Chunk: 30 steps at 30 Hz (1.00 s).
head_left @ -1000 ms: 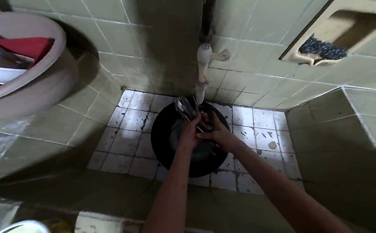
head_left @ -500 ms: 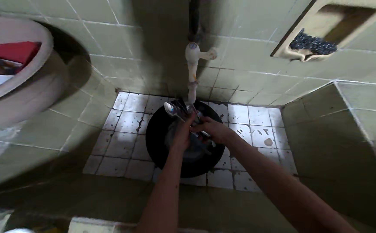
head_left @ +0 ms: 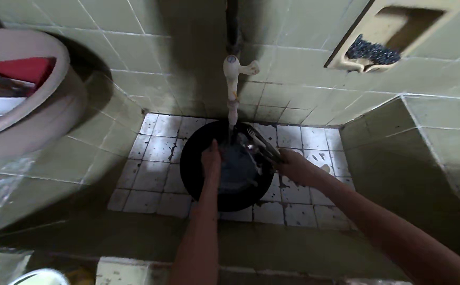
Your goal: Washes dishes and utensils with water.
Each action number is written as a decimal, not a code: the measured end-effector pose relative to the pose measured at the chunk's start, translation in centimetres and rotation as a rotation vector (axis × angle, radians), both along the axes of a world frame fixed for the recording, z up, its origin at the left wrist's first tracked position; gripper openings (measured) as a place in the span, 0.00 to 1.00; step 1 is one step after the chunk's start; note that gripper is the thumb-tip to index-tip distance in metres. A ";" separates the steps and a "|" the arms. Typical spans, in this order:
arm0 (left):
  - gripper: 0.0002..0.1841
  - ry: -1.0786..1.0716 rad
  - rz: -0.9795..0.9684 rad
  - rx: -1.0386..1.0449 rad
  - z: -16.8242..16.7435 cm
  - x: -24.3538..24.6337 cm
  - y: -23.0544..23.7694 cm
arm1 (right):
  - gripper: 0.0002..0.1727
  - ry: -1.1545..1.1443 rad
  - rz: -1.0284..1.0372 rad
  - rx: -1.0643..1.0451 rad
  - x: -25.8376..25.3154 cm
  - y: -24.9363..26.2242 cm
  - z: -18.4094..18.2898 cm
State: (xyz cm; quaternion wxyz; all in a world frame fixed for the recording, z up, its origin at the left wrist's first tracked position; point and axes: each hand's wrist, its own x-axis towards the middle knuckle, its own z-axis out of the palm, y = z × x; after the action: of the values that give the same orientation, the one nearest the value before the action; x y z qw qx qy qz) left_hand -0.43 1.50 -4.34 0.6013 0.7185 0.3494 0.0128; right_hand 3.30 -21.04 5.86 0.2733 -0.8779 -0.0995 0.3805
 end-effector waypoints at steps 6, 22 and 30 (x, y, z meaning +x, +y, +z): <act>0.29 0.046 -0.328 0.452 -1.6 -0.1 -3.1 | 0.13 -0.858 0.089 -0.275 -6.5 -5.4 2.6; 0.26 0.233 -0.647 0.739 -7.1 2.0 -8.7 | 0.10 -0.682 -0.181 -0.410 -15.7 -15.0 3.8; 0.26 0.300 -0.517 0.450 -1.7 0.5 -6.4 | 0.12 -0.887 -0.752 -0.131 -21.5 -22.2 9.9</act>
State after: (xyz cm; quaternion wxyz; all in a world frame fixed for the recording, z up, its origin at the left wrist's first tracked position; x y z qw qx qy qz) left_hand 0.09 -4.89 -6.03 0.3537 0.8911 0.2291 -0.1685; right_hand -18.24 -43.26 15.75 0.2668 -0.9433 0.1379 -0.1414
